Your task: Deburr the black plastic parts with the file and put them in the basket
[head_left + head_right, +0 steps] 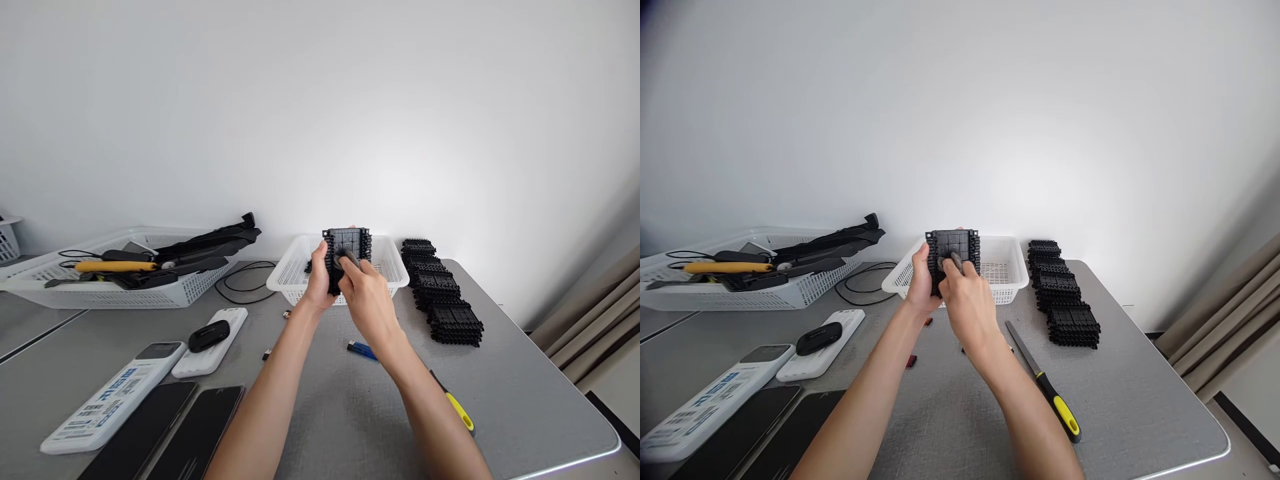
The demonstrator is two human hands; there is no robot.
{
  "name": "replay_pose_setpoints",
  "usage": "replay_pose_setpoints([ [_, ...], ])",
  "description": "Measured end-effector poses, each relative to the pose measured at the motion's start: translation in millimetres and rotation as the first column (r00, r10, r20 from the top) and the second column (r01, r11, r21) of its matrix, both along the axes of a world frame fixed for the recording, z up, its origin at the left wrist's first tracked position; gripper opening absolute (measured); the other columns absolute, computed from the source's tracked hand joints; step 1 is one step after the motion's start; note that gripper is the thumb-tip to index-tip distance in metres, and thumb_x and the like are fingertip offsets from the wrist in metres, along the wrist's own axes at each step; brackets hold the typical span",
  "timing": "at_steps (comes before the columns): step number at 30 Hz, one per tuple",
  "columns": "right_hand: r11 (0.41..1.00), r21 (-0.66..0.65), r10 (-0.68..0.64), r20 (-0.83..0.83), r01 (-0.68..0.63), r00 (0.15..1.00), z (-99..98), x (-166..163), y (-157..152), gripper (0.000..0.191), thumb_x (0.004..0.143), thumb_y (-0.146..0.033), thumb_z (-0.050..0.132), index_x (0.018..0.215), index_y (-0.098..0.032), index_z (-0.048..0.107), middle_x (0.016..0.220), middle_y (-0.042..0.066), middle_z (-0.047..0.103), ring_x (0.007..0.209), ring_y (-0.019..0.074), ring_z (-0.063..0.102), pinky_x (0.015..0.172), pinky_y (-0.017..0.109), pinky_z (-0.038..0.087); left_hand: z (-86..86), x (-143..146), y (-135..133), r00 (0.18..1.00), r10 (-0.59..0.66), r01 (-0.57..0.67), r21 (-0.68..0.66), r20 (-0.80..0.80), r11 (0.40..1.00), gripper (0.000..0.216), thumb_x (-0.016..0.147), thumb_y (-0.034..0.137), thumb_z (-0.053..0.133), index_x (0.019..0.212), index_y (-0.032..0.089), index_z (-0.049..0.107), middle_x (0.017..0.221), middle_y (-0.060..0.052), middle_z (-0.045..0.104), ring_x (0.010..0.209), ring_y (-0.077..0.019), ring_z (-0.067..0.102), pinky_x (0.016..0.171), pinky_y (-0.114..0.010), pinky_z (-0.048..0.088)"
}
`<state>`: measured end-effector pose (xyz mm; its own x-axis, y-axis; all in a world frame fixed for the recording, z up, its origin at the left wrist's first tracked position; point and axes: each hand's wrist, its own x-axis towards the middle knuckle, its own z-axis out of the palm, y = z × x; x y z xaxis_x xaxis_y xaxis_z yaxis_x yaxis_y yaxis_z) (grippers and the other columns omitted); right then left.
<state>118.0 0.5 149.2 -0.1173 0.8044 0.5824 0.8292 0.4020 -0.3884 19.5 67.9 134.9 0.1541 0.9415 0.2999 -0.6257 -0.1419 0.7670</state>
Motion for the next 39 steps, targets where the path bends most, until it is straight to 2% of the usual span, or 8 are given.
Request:
replay_pose_setpoints([
  [6, 0.992, 0.023, 0.121, -0.061, -0.12, 0.991, -2.4, 0.9, 1.9, 0.04, 0.096, -0.019, 0.036, 0.127, -0.023, 0.061, 0.082, 0.003, 0.052, 0.062, 0.014, 0.045, 0.062, 0.024, 0.038, 5.4, -2.9, -3.1, 1.0, -0.003, 0.003, 0.005, 0.004, 1.0, 0.058, 0.083, 0.061, 0.049, 0.118, 0.018, 0.067, 0.103, -0.007, 0.075, 0.101, -0.0264, 0.068, 0.087, -0.034, 0.053],
  [10, 1.0, -0.028, 0.012, -0.063, -0.014, 0.998, 0.5, 1.1, -1.8, 0.045, 0.095, -0.017, 0.035, 0.132, -0.026, 0.059, 0.083, 0.005, 0.054, 0.066, 0.0159, 0.051, 0.062, 0.025, 0.039, 10.2, -3.7, -5.5, 1.0, -0.013, 0.011, 0.05, 0.028, 0.999, 0.06, 0.084, 0.061, 0.044, 0.123, 0.018, 0.065, 0.108, -0.007, 0.074, 0.103, -0.0259, 0.068, 0.087, -0.034, 0.054],
  [14, 0.992, -0.08, -0.108, -0.066, 0.102, 0.992, 3.9, 1.7, -4.3, 0.048, 0.095, -0.015, 0.033, 0.134, -0.024, 0.059, 0.089, 0.008, 0.059, 0.072, 0.018, 0.057, 0.067, 0.027, 0.042, 13.5, -5.3, -7.1, 1.0, 0.012, -0.013, 0.03, 0.026, 0.999, 0.059, 0.087, 0.058, 0.042, 0.124, 0.018, 0.064, 0.109, -0.008, 0.074, 0.102, -0.0253, 0.068, 0.086, -0.033, 0.055],
  [18, 0.989, -0.091, -0.115, -0.016, 0.113, 0.993, 2.1, 0.4, -3.0, 0.05, 0.097, -0.016, 0.032, 0.14, -0.024, 0.053, 0.094, 0.009, 0.062, 0.076, 0.0194, 0.062, 0.069, 0.028, 0.045, 15.6, -6.2, -6.5, 0.997, 0.041, -0.041, -0.002, 0.058, 0.999, 0.058, 0.088, 0.057, 0.039, 0.125, 0.019, 0.064, 0.109, -0.007, 0.074, 0.099, -0.0246, 0.069, 0.083, -0.033, 0.056],
  [23, 0.981, -0.108, -0.147, 0.143, 0.163, 0.979, -1.5, -5.0, -2.4, 0.05, 0.098, -0.018, 0.033, 0.147, -0.026, 0.043, 0.099, 0.01, 0.065, 0.072, 0.0196, 0.065, 0.064, 0.028, 0.046, 17.6, -7.1, -5.5, 0.993, 0.081, -0.074, -0.085, 0.08, 0.994, 0.057, 0.089, 0.058, 0.038, 0.124, 0.021, 0.064, 0.105, -0.006, 0.075, 0.094, -0.0229, 0.071, 0.078, -0.031, 0.058],
  [30, 0.949, -0.161, -0.212, 0.314, 0.272, 0.925, -0.4, -9.7, -7.4, 0.046, 0.098, -0.021, 0.039, 0.143, -0.028, 0.047, 0.102, 0.01, 0.068, 0.076, 0.0221, 0.069, 0.064, 0.031, 0.048, 19.5, -6.4, -4.1, 0.993, 0.09, -0.079, -0.131, 0.077, 0.988, 0.053, 0.091, 0.054, 0.038, 0.121, 0.02, 0.065, 0.1, -0.006, 0.076, 0.089, -0.022, 0.071, 0.075, -0.03, 0.058],
  [34, 0.947, -0.201, -0.17, 0.355, 0.252, 0.919, -1.4, -9.8, -10.2, 0.039, 0.097, -0.02, 0.041, 0.132, -0.025, 0.056, 0.097, 0.01, 0.069, 0.079, 0.023, 0.069, 0.064, 0.03, 0.047, 17.7, -8.4, 0.8, 0.988, 0.139, -0.129, -0.129, 0.07, 0.983, 0.052, 0.09, 0.054, 0.039, 0.115, 0.018, 0.067, 0.096, -0.007, 0.076, 0.087, -0.0218, 0.072, 0.073, -0.029, 0.058],
  [39, 0.959, -0.179, -0.147, 0.352, 0.22, 0.924, -2.4, -6.1, -7.7, 0.034, 0.097, -0.019, 0.04, 0.121, -0.023, 0.064, 0.096, 0.009, 0.07, 0.075, 0.022, 0.068, 0.06, 0.029, 0.043, 16.4, -11.4, 1.6, 0.986, 0.163, -0.156, -0.138, 0.043, 0.978, 0.052, 0.089, 0.056, 0.041, 0.11, 0.017, 0.069, 0.092, -0.007, 0.076, 0.085, -0.0231, 0.072, 0.07, -0.03, 0.058],
])
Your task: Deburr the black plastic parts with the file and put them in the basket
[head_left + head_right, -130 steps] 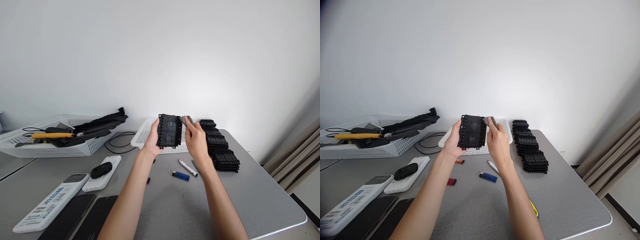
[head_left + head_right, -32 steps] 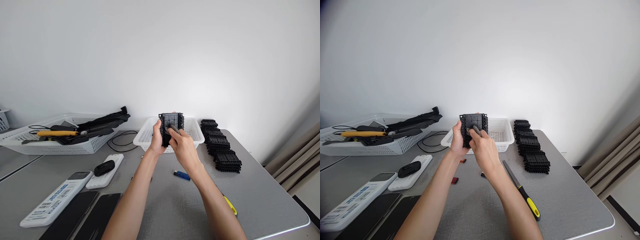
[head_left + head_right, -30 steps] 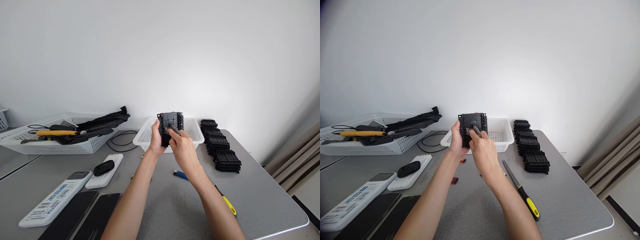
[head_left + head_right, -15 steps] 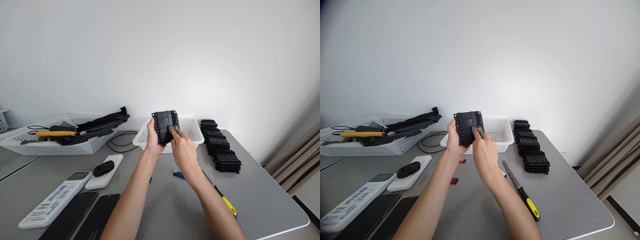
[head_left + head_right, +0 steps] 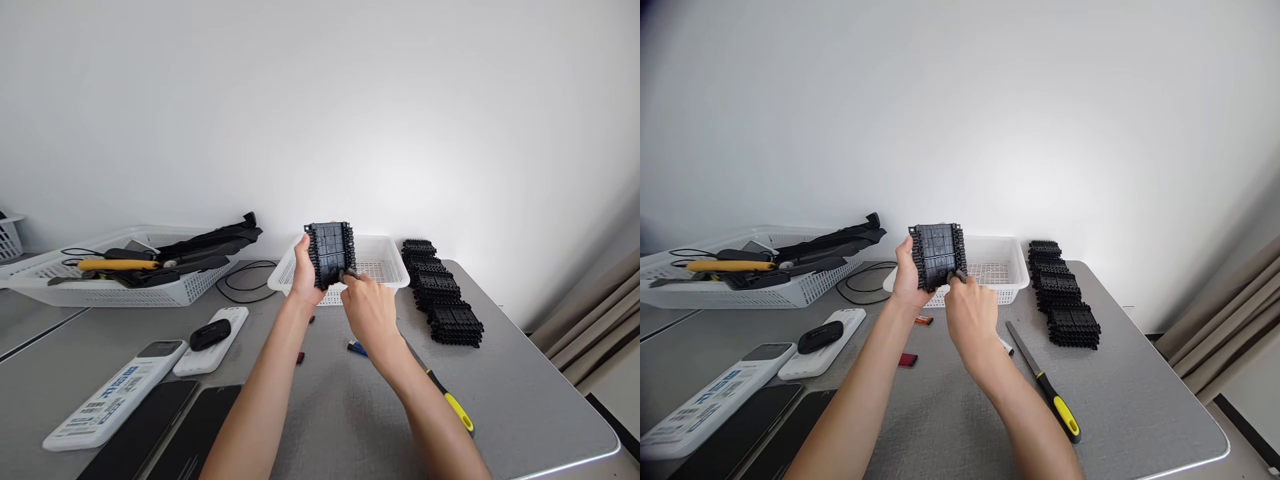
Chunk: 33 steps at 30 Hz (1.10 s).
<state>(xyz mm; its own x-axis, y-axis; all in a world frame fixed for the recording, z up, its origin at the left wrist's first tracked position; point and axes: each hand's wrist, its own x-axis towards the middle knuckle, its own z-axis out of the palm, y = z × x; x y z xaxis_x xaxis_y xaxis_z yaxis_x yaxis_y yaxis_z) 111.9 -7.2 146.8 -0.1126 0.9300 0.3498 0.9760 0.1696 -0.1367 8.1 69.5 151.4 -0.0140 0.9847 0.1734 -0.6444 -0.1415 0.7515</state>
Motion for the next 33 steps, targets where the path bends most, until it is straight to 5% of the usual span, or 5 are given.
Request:
replay_pose_setpoints([
  [20, 0.979, 0.074, 0.198, -0.103, -0.191, 0.975, -1.0, 5.8, 7.4, 0.03, 0.093, -0.017, 0.041, 0.1, -0.02, 0.07, 0.081, 0.005, 0.064, 0.067, 0.0173, 0.057, 0.058, 0.028, 0.028, -4.5, 1.8, -1.6, 0.999, -0.014, 0.018, 0.094, -0.038, 0.995, 0.055, 0.084, 0.058, 0.047, 0.117, 0.018, 0.067, 0.101, -0.008, 0.075, 0.092, -0.0251, 0.071, 0.076, -0.033, 0.058],
  [28, 0.909, 0.136, 0.416, -0.263, -0.394, 0.871, -2.7, 7.5, 8.6, 0.034, 0.092, -0.015, 0.041, 0.11, -0.022, 0.07, 0.084, 0.003, 0.064, 0.073, 0.0157, 0.057, 0.064, 0.024, 0.033, 0.4, 1.7, -4.7, 1.0, -0.017, 0.018, 0.122, -0.011, 0.992, 0.053, 0.085, 0.057, 0.046, 0.116, 0.019, 0.067, 0.102, -0.007, 0.075, 0.095, -0.025, 0.07, 0.078, -0.033, 0.058],
  [33, 0.958, 0.082, 0.287, -0.197, -0.276, 0.937, -2.8, 5.1, 6.9, 0.033, 0.093, -0.017, 0.041, 0.106, -0.023, 0.071, 0.08, 0.004, 0.062, 0.07, 0.0168, 0.056, 0.061, 0.025, 0.032, -1.1, 1.9, -4.7, 0.999, -0.033, 0.036, 0.116, -0.028, 0.993, 0.055, 0.085, 0.057, 0.045, 0.117, 0.018, 0.067, 0.102, -0.008, 0.075, 0.095, -0.0249, 0.07, 0.079, -0.034, 0.057],
])
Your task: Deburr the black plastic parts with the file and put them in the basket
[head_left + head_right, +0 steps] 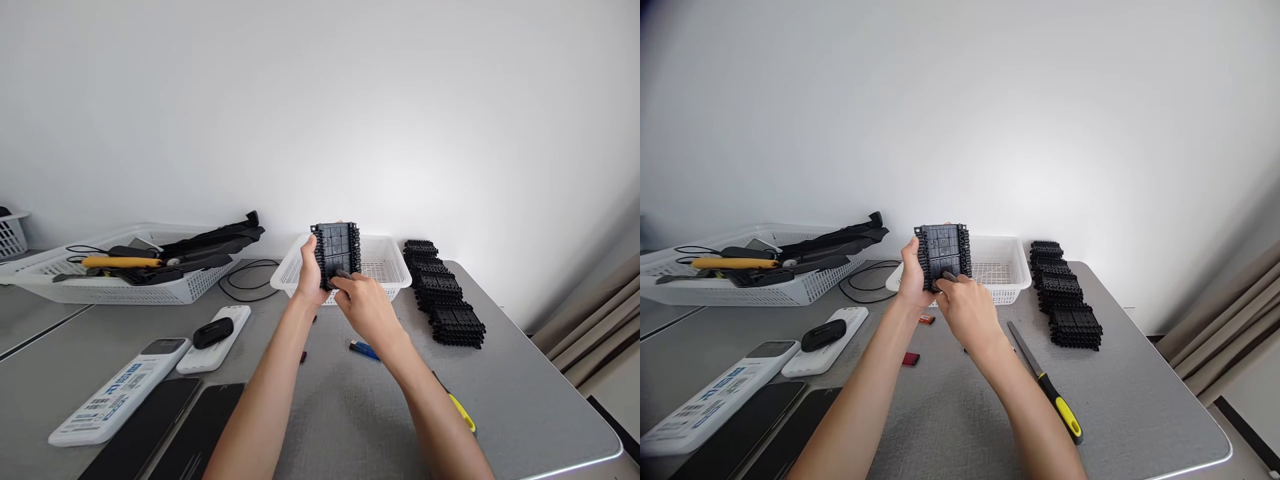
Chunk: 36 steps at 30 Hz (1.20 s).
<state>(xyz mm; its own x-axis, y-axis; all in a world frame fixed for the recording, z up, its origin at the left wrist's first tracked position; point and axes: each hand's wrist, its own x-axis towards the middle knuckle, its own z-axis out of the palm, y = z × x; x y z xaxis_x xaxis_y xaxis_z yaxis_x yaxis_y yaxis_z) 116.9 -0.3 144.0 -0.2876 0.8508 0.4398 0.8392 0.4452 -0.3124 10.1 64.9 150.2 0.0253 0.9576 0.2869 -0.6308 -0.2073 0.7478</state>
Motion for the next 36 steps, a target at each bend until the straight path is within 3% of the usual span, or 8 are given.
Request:
replay_pose_setpoints([
  [7, 0.991, -0.034, -0.126, 0.007, 0.127, 0.992, 1.4, 2.0, -1.1, 0.034, 0.092, -0.018, 0.042, 0.105, -0.027, 0.073, 0.082, 0.004, 0.065, 0.072, 0.0179, 0.06, 0.058, 0.026, 0.03, -2.0, 0.5, 1.0, 1.0, -0.025, 0.025, -0.044, 0.0, 0.999, 0.056, 0.088, 0.057, 0.04, 0.12, 0.018, 0.064, 0.101, -0.008, 0.075, 0.092, -0.0236, 0.071, 0.077, -0.032, 0.057],
  [17, 0.961, -0.068, -0.268, 0.001, 0.267, 0.964, -0.2, -0.4, 0.4, 0.038, 0.094, -0.019, 0.042, 0.119, -0.03, 0.069, 0.092, 0.006, 0.069, 0.075, 0.019, 0.064, 0.06, 0.026, 0.037, -2.2, -5.2, 8.1, 1.0, 0.004, -0.004, -0.023, -0.013, 1.0, 0.057, 0.086, 0.06, 0.044, 0.118, 0.019, 0.066, 0.098, -0.008, 0.076, 0.092, -0.0258, 0.071, 0.076, -0.034, 0.058],
  [22, 0.961, -0.074, -0.27, -0.052, 0.266, 0.961, 0.0, -2.1, -0.2, 0.034, 0.092, -0.017, 0.042, 0.104, -0.023, 0.074, 0.086, 0.008, 0.071, 0.074, 0.0193, 0.064, 0.062, 0.026, 0.038, -6.9, -5.4, 10.4, 1.0, -0.009, 0.01, 0.014, -0.017, 1.0, 0.055, 0.085, 0.057, 0.047, 0.118, 0.018, 0.066, 0.102, -0.009, 0.075, 0.097, -0.0252, 0.07, 0.081, -0.034, 0.057],
  [25, 0.972, -0.015, -0.232, -0.22, 0.234, 0.948, 6.7, 10.2, -0.7, 0.034, 0.091, -0.018, 0.042, 0.095, -0.021, 0.075, 0.083, 0.006, 0.072, 0.072, 0.018, 0.063, 0.063, 0.026, 0.039, -7.4, -6.8, 9.6, 1.0, -0.021, 0.021, -0.016, -0.006, 1.0, 0.055, 0.086, 0.058, 0.046, 0.119, 0.018, 0.066, 0.102, -0.008, 0.075, 0.098, -0.0254, 0.07, 0.082, -0.034, 0.057],
  [30, 0.963, 0.171, -0.08, -0.55, 0.206, 0.831, 14.6, 29.8, 2.0, 0.041, 0.097, -0.024, 0.036, 0.124, -0.017, 0.066, 0.108, 0.011, 0.07, 0.088, 0.0185, 0.065, 0.074, 0.029, 0.048, -8.9, -6.0, 6.7, 0.991, -0.132, 0.13, -0.07, -0.021, 0.989, 0.056, 0.086, 0.059, 0.048, 0.124, 0.021, 0.064, 0.106, -0.006, 0.075, 0.101, -0.0264, 0.07, 0.084, -0.036, 0.058],
  [33, 0.95, 0.2, -0.098, -0.538, 0.24, 0.837, 12.9, 29.4, 4.2, 0.044, 0.099, -0.026, 0.034, 0.133, -0.018, 0.06, 0.109, 0.012, 0.068, 0.088, 0.0186, 0.064, 0.074, 0.031, 0.05, -11.1, 1.0, 3.8, 0.975, -0.217, 0.213, -0.1, -0.039, 0.972, 0.057, 0.086, 0.059, 0.049, 0.124, 0.021, 0.064, 0.108, -0.007, 0.075, 0.104, -0.028, 0.069, 0.088, -0.038, 0.057],
  [36, 0.94, 0.226, -0.151, -0.394, 0.255, 0.907, 9.6, 24.1, 4.6, 0.045, 0.1, -0.024, 0.033, 0.14, -0.024, 0.055, 0.106, 0.01, 0.066, 0.084, 0.0171, 0.062, 0.07, 0.028, 0.048, -15.7, 8.2, 2.9, 0.963, -0.26, 0.248, -0.15, -0.065, 0.957, 0.055, 0.085, 0.059, 0.05, 0.122, 0.021, 0.066, 0.109, -0.007, 0.075, 0.107, -0.029, 0.068, 0.092, -0.039, 0.055],
])
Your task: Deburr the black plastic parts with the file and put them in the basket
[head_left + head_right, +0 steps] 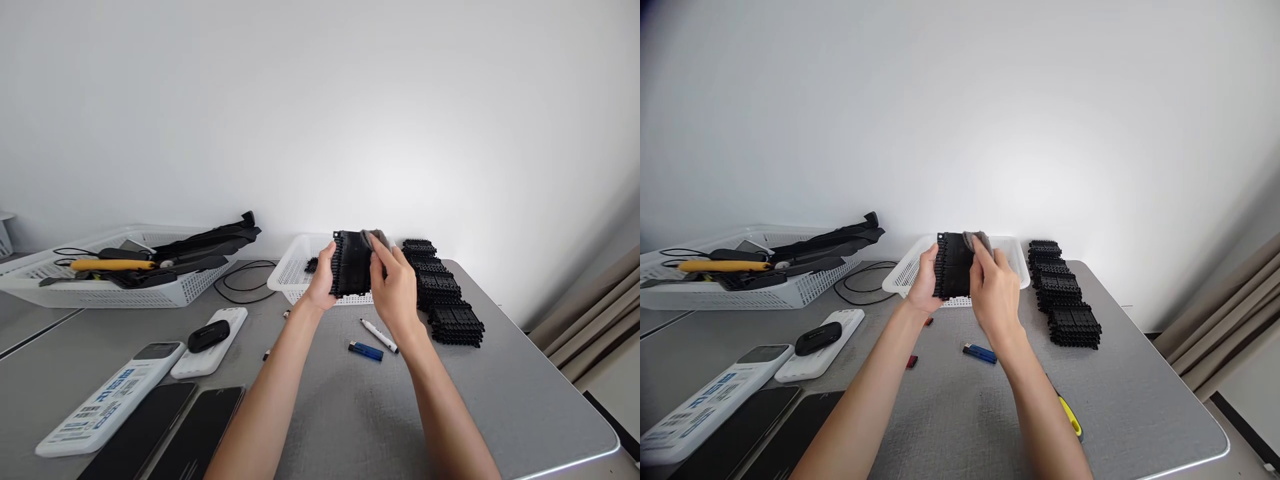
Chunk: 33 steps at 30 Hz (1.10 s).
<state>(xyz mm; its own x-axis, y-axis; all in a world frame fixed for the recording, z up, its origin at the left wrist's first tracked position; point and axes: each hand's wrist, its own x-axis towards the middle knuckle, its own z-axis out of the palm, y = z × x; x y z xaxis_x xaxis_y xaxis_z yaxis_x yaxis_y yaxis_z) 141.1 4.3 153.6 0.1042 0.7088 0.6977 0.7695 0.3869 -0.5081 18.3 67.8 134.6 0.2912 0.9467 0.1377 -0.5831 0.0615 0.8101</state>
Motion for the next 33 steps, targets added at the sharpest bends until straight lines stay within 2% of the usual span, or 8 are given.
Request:
replay_pose_setpoints([
  [3, 0.997, -0.025, -0.065, 0.204, 0.071, 0.977, -2.2, -5.4, -0.5, 0.047, 0.1, -0.021, 0.034, 0.143, -0.028, 0.051, 0.101, 0.008, 0.063, 0.078, 0.0153, 0.06, 0.064, 0.024, 0.044, -7.3, 2.2, 2.3, 1.0, -0.001, 0.001, -0.001, -0.025, 1.0, 0.054, 0.085, 0.059, 0.051, 0.121, 0.024, 0.067, 0.114, -0.005, 0.074, 0.112, -0.0286, 0.065, 0.098, -0.038, 0.051],
  [6, 0.985, -0.046, -0.143, 0.329, 0.167, 0.934, -2.6, -9.1, -1.1, 0.05, 0.099, -0.018, 0.035, 0.147, -0.031, 0.045, 0.097, 0.008, 0.062, 0.072, 0.014, 0.058, 0.059, 0.023, 0.039, -14.1, 0.8, 4.2, 0.999, -0.028, 0.029, 0.004, -0.047, 1.0, 0.056, 0.084, 0.062, 0.051, 0.124, 0.026, 0.065, 0.121, -0.003, 0.071, 0.119, -0.0287, 0.061, 0.105, -0.039, 0.046],
  [9, 0.969, -0.056, -0.203, 0.36, 0.239, 0.91, -1.9, -9.5, -1.8, 0.051, 0.099, -0.019, 0.036, 0.147, -0.033, 0.043, 0.097, 0.007, 0.063, 0.07, 0.0137, 0.058, 0.057, 0.023, 0.037, -16.2, 0.8, 2.6, 0.996, -0.046, 0.048, 0.017, -0.07, 0.999, 0.057, 0.084, 0.063, 0.05, 0.126, 0.026, 0.064, 0.126, -0.003, 0.069, 0.126, -0.0291, 0.057, 0.109, -0.041, 0.041],
  [13, 0.947, -0.086, -0.271, 0.298, 0.308, 0.915, -1.8, -4.1, -0.9, 0.049, 0.098, -0.02, 0.036, 0.144, -0.033, 0.048, 0.099, 0.008, 0.064, 0.068, 0.0142, 0.06, 0.058, 0.023, 0.038, -12.9, 4.9, -1.9, 0.996, -0.036, 0.041, 0.06, -0.086, 0.997, 0.054, 0.084, 0.059, 0.054, 0.122, 0.024, 0.067, 0.127, -0.004, 0.068, 0.131, -0.0296, 0.052, 0.112, -0.04, 0.037],
  [15, 0.954, -0.095, -0.254, 0.252, 0.285, 0.934, -2.2, -0.6, 0.6, 0.049, 0.098, -0.02, 0.036, 0.144, -0.031, 0.05, 0.098, 0.008, 0.065, 0.07, 0.015, 0.06, 0.06, 0.024, 0.04, -11.2, 6.8, -3.3, 0.996, -0.041, 0.047, 0.071, -0.084, 0.996, 0.051, 0.084, 0.057, 0.055, 0.122, 0.025, 0.067, 0.126, -0.003, 0.069, 0.132, -0.0294, 0.051, 0.113, -0.04, 0.036],
  [20, 0.991, -0.078, -0.092, 0.183, 0.108, 0.979, -1.0, 1.1, 1.4, 0.05, 0.098, -0.022, 0.033, 0.146, -0.024, 0.047, 0.089, 0.007, 0.064, 0.071, 0.0159, 0.058, 0.063, 0.025, 0.042, -12.0, 6.8, -2.9, 0.999, -0.023, 0.026, 0.073, -0.044, 0.997, 0.056, 0.083, 0.061, 0.052, 0.123, 0.025, 0.067, 0.125, -0.004, 0.069, 0.131, -0.03, 0.052, 0.113, -0.041, 0.037],
  [27, 0.968, -0.156, -0.128, 0.369, 0.197, 0.921, 2.7, -9.3, -3.8, 0.053, 0.099, -0.023, 0.031, 0.151, -0.028, 0.039, 0.092, 0.008, 0.063, 0.065, 0.0162, 0.059, 0.06, 0.026, 0.042, -10.0, 7.1, -2.8, 0.999, 0.039, -0.039, 0.002, -0.02, 0.999, 0.054, 0.083, 0.06, 0.053, 0.122, 0.026, 0.067, 0.118, -0.005, 0.072, 0.121, -0.0294, 0.06, 0.102, -0.041, 0.046],
  [33, 0.943, -0.261, -0.047, 0.508, 0.206, 0.86, -0.4, -22.5, -6.1, 0.053, 0.097, -0.021, 0.036, 0.151, -0.024, 0.038, 0.101, 0.012, 0.065, 0.067, 0.0178, 0.064, 0.061, 0.028, 0.046, 2.5, 11.9, -6.6, 0.985, 0.143, -0.15, 0.067, 0.095, 0.986, 0.053, 0.086, 0.053, 0.047, 0.121, 0.019, 0.067, 0.109, -0.006, 0.075, 0.107, -0.0251, 0.066, 0.095, -0.034, 0.051],
])
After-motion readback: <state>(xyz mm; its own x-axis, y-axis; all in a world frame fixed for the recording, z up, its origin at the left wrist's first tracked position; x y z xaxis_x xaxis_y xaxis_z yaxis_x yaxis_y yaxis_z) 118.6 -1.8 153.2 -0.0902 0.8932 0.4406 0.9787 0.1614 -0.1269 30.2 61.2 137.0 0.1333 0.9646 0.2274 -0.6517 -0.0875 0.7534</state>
